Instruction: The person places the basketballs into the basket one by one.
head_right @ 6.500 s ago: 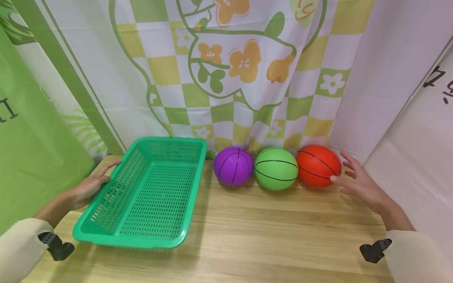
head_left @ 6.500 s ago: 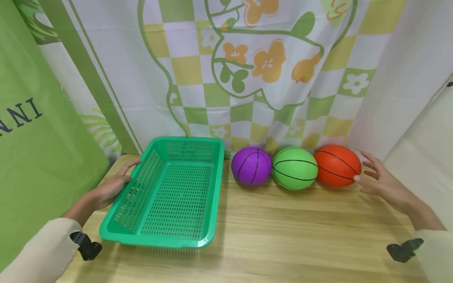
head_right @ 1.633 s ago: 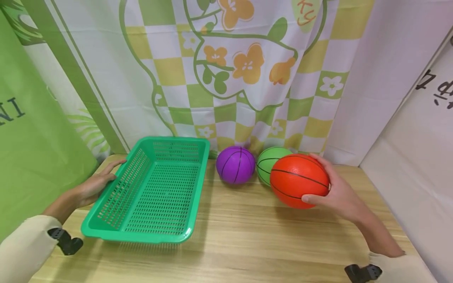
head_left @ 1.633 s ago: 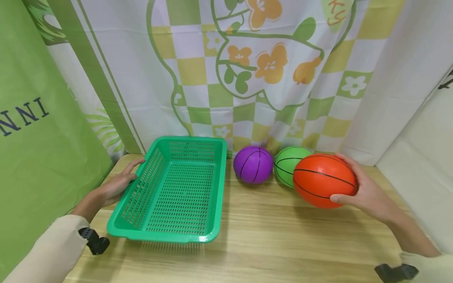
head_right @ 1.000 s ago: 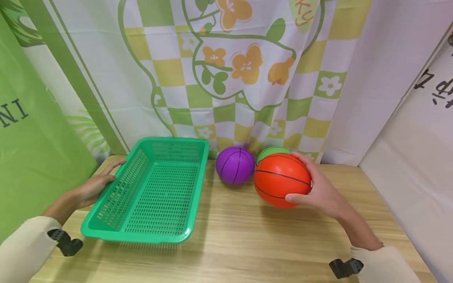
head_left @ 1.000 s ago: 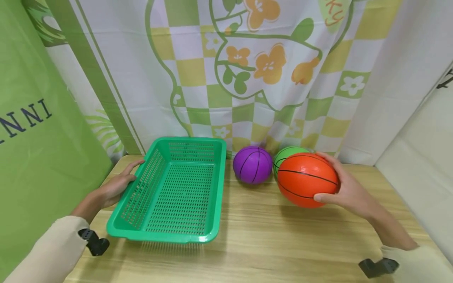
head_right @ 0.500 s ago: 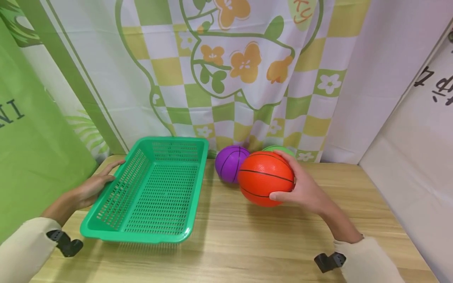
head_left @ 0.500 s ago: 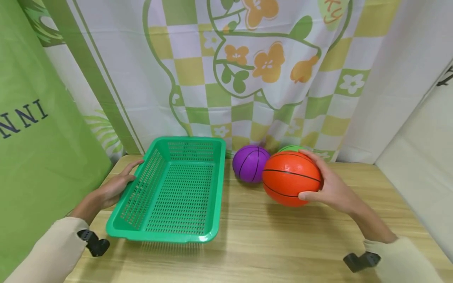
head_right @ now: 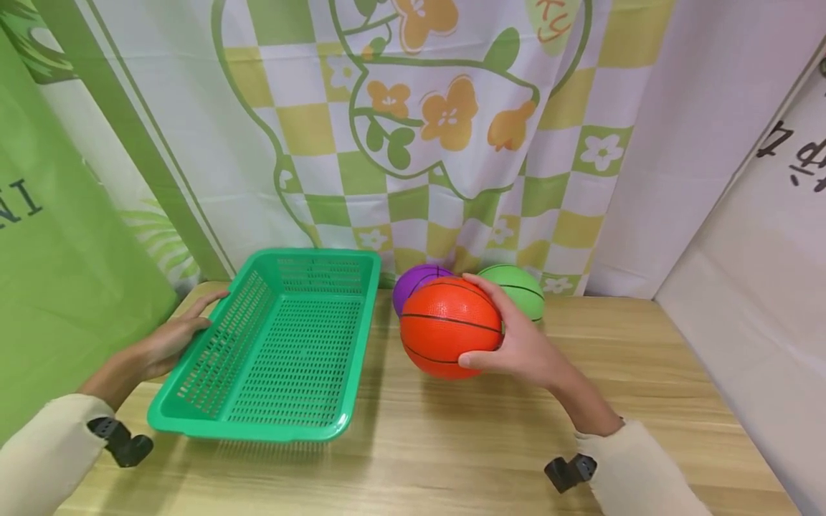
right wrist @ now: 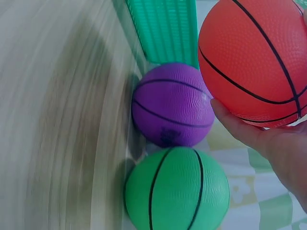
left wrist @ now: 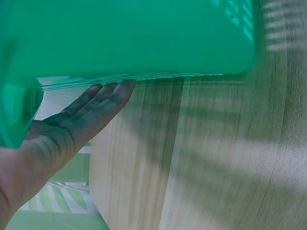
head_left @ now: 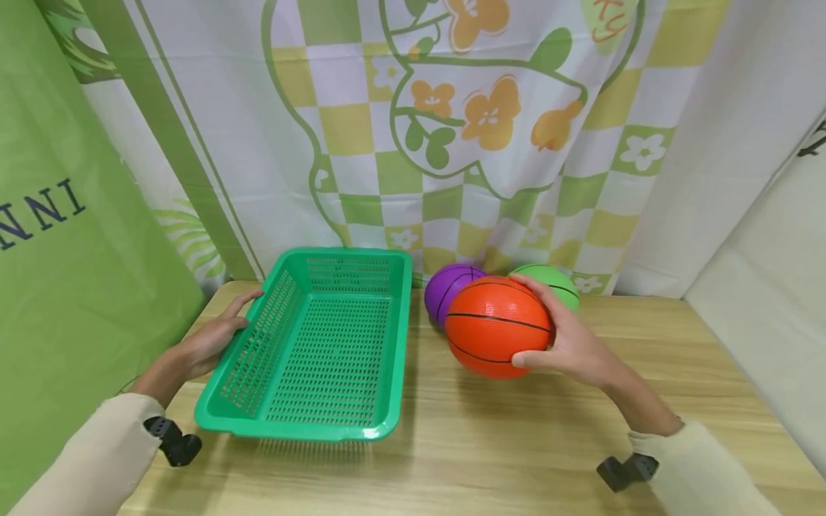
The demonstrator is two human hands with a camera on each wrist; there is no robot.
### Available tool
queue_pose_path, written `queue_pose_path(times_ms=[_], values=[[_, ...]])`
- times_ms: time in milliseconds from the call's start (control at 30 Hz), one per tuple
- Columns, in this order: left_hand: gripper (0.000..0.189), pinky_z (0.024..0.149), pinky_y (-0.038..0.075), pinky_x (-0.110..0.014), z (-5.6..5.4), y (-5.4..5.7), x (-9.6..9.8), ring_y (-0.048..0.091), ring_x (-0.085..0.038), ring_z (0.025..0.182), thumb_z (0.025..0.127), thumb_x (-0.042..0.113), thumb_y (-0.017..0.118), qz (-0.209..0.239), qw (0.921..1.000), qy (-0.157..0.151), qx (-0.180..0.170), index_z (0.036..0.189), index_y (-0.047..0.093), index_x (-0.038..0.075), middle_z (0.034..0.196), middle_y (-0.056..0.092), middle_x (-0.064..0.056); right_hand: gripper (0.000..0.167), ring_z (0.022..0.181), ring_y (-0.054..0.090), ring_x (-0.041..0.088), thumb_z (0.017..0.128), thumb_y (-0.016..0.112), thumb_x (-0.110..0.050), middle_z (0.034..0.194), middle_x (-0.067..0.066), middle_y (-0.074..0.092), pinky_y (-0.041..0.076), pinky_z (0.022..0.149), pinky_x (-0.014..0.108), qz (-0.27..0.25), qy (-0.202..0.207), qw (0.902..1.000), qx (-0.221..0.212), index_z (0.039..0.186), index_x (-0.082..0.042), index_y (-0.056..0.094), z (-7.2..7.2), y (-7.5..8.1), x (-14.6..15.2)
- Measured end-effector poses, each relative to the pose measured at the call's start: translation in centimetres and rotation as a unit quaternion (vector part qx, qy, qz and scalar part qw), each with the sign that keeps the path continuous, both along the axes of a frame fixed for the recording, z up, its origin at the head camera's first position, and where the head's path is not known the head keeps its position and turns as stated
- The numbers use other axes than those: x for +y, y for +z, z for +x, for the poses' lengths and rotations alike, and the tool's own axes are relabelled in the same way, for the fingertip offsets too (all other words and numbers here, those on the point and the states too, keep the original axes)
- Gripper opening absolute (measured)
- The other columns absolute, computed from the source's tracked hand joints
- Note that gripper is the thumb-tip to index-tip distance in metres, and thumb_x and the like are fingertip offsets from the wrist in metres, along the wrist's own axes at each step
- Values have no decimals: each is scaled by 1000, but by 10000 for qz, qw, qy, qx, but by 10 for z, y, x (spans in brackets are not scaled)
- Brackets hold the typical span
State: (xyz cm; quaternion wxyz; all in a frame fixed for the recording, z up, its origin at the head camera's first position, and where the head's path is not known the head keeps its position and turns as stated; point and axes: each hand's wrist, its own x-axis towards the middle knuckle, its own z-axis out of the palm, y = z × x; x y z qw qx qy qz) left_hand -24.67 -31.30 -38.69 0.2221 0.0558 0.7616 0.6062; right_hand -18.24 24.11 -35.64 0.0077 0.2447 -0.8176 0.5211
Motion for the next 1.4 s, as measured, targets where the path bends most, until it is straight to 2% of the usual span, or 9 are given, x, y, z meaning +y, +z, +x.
queue_pose_path(times_ms=[133, 433, 767, 967, 1200, 1400], values=[[64, 76, 57, -46, 0, 0, 3, 64, -30, 96, 106, 9, 20, -16, 10000, 11, 3, 161, -9, 24, 135, 38, -34, 101, 118, 52, 43, 76, 83, -12, 148, 14, 37, 54, 82, 46, -85, 121, 9998, -108, 158, -29, 26, -3, -1, -10], [65, 76, 57, -44, -4, 2, 8, 65, -29, 94, 105, 9, 19, -101, 9999, 21, -30, 161, -9, 25, 129, 44, -32, 99, 118, 52, 43, 76, 83, -15, 147, 13, 38, 54, 82, 47, -148, 169, 9997, -94, 157, -31, 29, -6, -1, -23], [64, 77, 57, -46, -6, 5, 7, 64, -31, 97, 106, 11, 20, -160, 9999, 38, -49, 161, -8, 28, 133, 40, -34, 98, 121, 52, 40, 75, 84, -16, 148, 9, 39, 54, 86, 48, -489, 527, 9974, -23, 156, -32, 31, -13, 4, -47], [64, 76, 56, -46, -4, 4, 4, 64, -31, 96, 106, 11, 19, -184, 9998, 74, -22, 161, -9, 26, 130, 42, -32, 97, 124, 50, 37, 76, 85, -18, 151, 5, 37, 54, 87, 47, -814, 857, 9930, 58, 156, -27, 31, -18, 7, -66], [64, 75, 56, -44, -2, 3, 3, 64, -29, 95, 106, 11, 20, -151, 9998, 98, -21, 161, -8, 26, 130, 42, -31, 98, 124, 50, 37, 75, 87, -29, 150, 5, 36, 54, 87, 47, -933, 934, 9912, 51, 156, -27, 31, -19, 7, -81], [64, 74, 57, -44, 0, 2, 3, 64, -29, 94, 106, 11, 19, -122, 9999, 93, -52, 161, -9, 26, 131, 42, -31, 101, 124, 51, 37, 73, 89, -30, 150, 6, 38, 54, 88, 47, -1088, 1104, 9879, -96, 156, -26, 31, -19, 4, -90]])
